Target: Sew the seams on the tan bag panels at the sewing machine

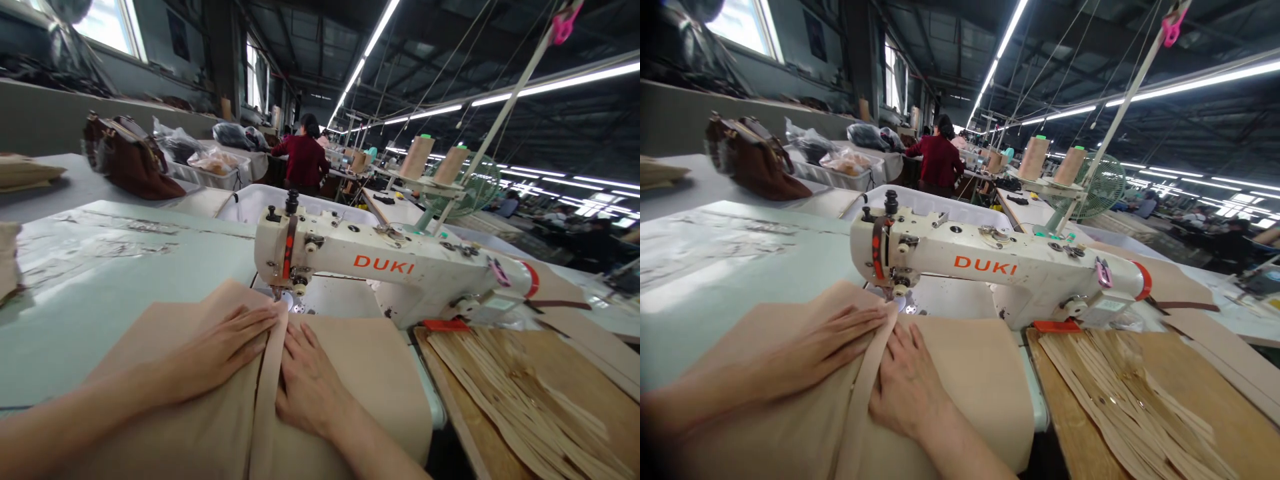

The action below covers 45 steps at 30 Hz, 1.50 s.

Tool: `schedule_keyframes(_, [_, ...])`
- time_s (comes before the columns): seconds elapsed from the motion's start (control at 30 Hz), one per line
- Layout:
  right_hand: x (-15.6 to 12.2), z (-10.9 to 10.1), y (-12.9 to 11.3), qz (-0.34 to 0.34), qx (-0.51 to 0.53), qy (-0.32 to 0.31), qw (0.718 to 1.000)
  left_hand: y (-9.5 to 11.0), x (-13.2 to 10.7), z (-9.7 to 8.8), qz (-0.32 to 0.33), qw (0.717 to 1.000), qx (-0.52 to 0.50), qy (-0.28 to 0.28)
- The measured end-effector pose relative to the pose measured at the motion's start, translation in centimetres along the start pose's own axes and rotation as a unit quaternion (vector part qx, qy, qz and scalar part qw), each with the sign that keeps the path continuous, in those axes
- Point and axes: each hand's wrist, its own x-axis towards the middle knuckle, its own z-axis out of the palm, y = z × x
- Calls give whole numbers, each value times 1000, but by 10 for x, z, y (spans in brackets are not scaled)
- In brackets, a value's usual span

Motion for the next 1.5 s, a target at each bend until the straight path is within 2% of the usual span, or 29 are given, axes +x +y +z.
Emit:
schedule_keyframes(0.07, [1, 0, 0, 3, -4, -2, 1000, -6, -6, 6, 23, 1000, 10, 6])
schedule_keyframes(0.17, [-2, 0, -1, 7, 1, -4, 1000, -7, -6, 6, 53, 999, 6, 8])
schedule_keyframes(0.37, [-11, 0, -8, 0, 24, -5, 1000, -2, -8, -1, 48, 999, 0, -5])
schedule_keyframes(0.43, [-9, 1, -7, 1, 28, -4, 1000, -5, -1, -1, 48, 998, 18, 23])
schedule_keyframes(0.53, [-2, 2, -3, 4, 27, 2, 1000, -15, 18, -3, 32, 993, 51, 103])
schedule_keyframes(0.6, [4, 2, 1, 2, 23, 1, 1000, -20, 28, -6, 12, 990, 68, 127])
schedule_keyframes(0.7, [8, 2, 4, -5, 19, -6, 1000, -20, 26, -7, -6, 990, 79, 115])
schedule_keyframes(0.9, [6, 0, 5, -16, 9, -8, 1000, -2, -9, 1, -45, 993, 76, 79])
schedule_keyframes(1.03, [7, 1, 5, -5, -4, -16, 1000, 2, -14, 8, -60, 995, 72, 39])
schedule_keyframes(1.3, [7, 2, 5, -19, -23, -11, 1000, 8, -30, 18, -23, 992, 115, 41])
schedule_keyframes(1.5, [8, 1, 4, -14, -15, -14, 1000, 8, -31, 19, -14, 991, 127, 42])
